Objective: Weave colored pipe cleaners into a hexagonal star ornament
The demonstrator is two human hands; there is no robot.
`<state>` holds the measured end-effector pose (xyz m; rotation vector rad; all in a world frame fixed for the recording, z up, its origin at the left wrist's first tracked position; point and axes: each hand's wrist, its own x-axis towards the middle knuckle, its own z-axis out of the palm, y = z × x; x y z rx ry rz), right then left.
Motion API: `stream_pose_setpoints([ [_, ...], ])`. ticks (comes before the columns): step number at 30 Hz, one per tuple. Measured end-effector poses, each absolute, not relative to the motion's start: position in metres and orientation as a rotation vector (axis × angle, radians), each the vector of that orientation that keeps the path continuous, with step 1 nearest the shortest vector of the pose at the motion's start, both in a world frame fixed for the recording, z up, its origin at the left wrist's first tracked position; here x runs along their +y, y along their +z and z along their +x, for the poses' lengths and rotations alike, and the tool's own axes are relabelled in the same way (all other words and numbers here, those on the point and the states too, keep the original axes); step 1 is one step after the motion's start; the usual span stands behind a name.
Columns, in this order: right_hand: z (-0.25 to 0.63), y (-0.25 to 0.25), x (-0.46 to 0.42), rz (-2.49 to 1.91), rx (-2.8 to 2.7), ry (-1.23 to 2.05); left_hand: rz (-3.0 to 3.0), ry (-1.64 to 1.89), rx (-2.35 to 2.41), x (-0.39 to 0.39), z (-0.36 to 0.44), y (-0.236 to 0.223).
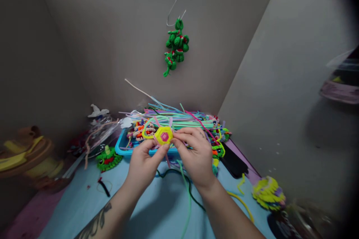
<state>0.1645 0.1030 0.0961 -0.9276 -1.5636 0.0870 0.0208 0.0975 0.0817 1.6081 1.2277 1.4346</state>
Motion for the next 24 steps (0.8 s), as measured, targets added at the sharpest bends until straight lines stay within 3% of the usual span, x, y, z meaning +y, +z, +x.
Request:
stream_pose_setpoints([
  [8, 0.165, 0.098, 0.108, -1.074, -1.529, 0.423, 1.742, 1.43, 1.297, 0.1, 0.019, 0.084],
  [15, 0.166, 0.095, 0.112, -1.128, -1.59, 0.378, 1.69, 1.425, 1.333, 0.1, 0.021, 0.088],
  [21, 0.169, 0.095, 0.112, -0.975, -1.582, 0.312, 1.2, 1.429, 1.089, 0.113, 0.013, 0.083],
  [24, 0.172, 0.096, 0.11, -0.823, -1.853, 0.23, 0.858, 1.436, 0.961, 0.119, 0.006, 0.085],
])
